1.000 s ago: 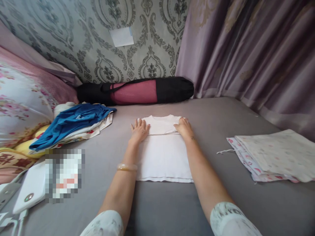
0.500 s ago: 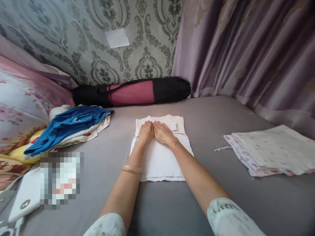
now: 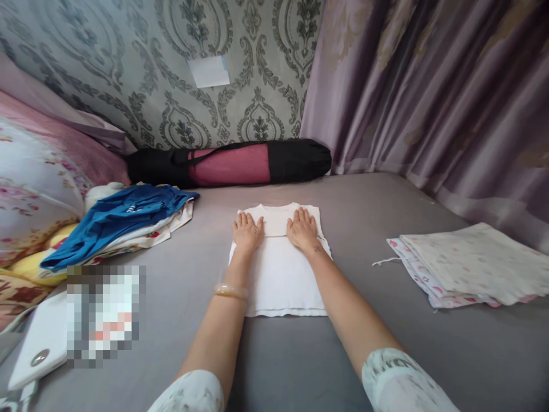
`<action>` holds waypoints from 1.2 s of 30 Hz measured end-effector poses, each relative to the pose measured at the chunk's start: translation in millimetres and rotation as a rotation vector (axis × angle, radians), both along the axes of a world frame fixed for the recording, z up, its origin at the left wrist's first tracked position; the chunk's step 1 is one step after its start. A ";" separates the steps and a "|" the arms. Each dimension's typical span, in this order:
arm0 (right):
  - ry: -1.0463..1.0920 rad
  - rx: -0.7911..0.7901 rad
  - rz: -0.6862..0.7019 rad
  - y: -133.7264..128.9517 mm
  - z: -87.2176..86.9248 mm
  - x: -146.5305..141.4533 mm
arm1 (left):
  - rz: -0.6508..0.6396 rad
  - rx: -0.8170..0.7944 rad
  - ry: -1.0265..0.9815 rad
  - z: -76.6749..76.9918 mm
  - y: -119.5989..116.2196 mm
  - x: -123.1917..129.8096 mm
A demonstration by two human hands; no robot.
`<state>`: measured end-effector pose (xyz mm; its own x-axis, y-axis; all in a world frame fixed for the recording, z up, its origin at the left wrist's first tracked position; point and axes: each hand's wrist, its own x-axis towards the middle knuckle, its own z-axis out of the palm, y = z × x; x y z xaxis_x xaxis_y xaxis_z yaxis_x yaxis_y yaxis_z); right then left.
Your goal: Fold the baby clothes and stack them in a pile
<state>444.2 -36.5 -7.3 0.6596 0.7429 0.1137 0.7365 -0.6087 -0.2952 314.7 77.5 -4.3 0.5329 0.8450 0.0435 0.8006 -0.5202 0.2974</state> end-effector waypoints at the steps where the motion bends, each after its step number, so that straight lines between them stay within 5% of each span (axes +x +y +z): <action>1: -0.001 -0.003 -0.030 -1.9 0.2 2.6 | 0.009 0.004 0.004 -0.1 0.3 0.2; 9: -0.007 -0.117 -0.098 -3.4 3.4 5.8 | 0.052 0.036 0.095 -2.9 -4.7 3.3; 14: 0.118 -0.247 -0.042 -5.5 19.9 14.4 | 0.022 -0.048 0.157 7.0 4.8 3.1; 19: 0.004 -0.187 0.165 -12.3 33.3 25.9 | -0.230 0.089 0.147 20.7 18.1 1.1; 23: -0.038 -0.182 0.351 -11.6 28.2 34.6 | -0.429 0.185 0.146 16.4 23.4 0.6; 30: 0.005 -0.190 0.373 -8.1 13.4 45.2 | -0.467 0.051 0.159 -0.6 35.8 -0.5; 36: 0.047 -0.231 0.370 -7.9 24.0 41.4 | -0.473 0.057 0.201 6.8 32.5 0.5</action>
<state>485.5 -44.4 16.7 0.3450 0.9325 -0.1071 0.9063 -0.3606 -0.2204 315.2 110.0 2.5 0.8586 0.5090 -0.0606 0.5125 -0.8499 0.1223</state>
